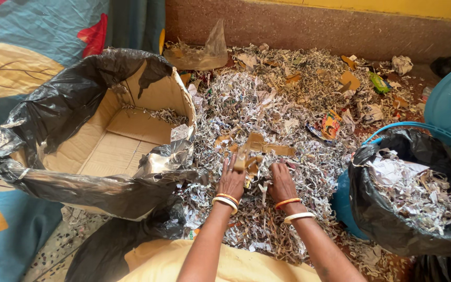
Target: The person sits on the floor and uses both hands to gather shredded paper from a large pile and transfer it into a blue bucket lined with a black plastic bag. The person repeatedly scoops and packs the shredded paper into the bucket.
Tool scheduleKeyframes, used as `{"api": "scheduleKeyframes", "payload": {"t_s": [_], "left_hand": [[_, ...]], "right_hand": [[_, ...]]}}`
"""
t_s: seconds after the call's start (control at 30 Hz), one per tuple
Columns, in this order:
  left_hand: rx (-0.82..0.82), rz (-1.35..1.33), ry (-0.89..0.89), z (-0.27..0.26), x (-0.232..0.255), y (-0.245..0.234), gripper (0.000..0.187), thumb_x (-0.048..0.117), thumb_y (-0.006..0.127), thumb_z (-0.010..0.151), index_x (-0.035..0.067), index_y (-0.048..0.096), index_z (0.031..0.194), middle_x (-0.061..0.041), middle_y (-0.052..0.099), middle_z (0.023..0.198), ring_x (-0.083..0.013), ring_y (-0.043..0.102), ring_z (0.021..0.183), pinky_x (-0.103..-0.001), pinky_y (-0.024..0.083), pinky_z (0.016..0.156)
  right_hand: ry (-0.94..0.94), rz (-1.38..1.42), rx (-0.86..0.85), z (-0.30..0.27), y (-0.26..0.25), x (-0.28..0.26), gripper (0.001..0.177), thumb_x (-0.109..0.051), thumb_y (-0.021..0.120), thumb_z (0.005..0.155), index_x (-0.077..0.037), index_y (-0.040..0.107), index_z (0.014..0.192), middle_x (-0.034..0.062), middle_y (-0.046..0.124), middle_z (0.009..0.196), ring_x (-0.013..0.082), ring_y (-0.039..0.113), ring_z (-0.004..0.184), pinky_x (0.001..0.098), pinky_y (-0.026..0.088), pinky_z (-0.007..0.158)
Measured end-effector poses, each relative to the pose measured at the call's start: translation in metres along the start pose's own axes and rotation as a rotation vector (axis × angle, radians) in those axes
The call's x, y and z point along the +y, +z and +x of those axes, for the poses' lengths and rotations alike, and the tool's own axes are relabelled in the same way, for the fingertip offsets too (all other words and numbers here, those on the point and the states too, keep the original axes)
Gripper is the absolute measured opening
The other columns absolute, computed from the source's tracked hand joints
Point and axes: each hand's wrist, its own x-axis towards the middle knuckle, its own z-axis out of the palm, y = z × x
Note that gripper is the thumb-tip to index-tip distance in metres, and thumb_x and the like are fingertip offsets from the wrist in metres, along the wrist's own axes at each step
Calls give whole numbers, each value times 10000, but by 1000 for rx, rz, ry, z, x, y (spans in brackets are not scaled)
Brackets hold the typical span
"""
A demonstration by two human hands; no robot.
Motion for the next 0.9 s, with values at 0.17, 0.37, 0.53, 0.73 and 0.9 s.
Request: {"api": "scheduleKeyframes", "payload": {"t_s": [0.17,0.37,0.53,0.73,0.9], "left_hand": [[388,-68,24,16,-1,-22,709,-128,424,882,75,358,1559,-196,353,1635,-321,290,1529,-492,172,1277],[477,-27,60,29,-4,-62,696,-123,443,899,56,331,1562,-211,313,1637,-341,305,1520,-510,188,1257],[518,-21,91,24,1,-94,688,-133,432,922,30,311,1580,-227,315,1637,-339,304,1529,-510,205,1288],[509,-9,75,26,5,-139,794,-187,407,861,55,262,1603,-195,258,1663,-349,309,1517,-486,215,1262],[547,-20,78,19,9,-150,764,-157,395,865,15,248,1595,-221,226,1657,-374,303,1519,-494,224,1260]], "right_hand": [[-69,53,126,15,-36,-23,804,144,681,654,-68,461,1398,184,580,1163,410,558,1168,490,487,1049],[-138,43,159,27,-69,-41,904,200,593,678,-112,439,1513,219,500,1481,411,477,1376,466,427,1164],[-177,35,254,30,-87,-48,758,109,604,849,-81,406,1556,229,442,1560,414,432,1436,484,357,1207],[-180,38,313,36,-126,-58,763,127,579,860,-77,399,1573,215,417,1601,379,403,1482,481,311,1256],[-140,-3,317,30,-137,-57,824,160,568,792,-72,404,1565,206,408,1598,384,386,1480,463,304,1235]]}}
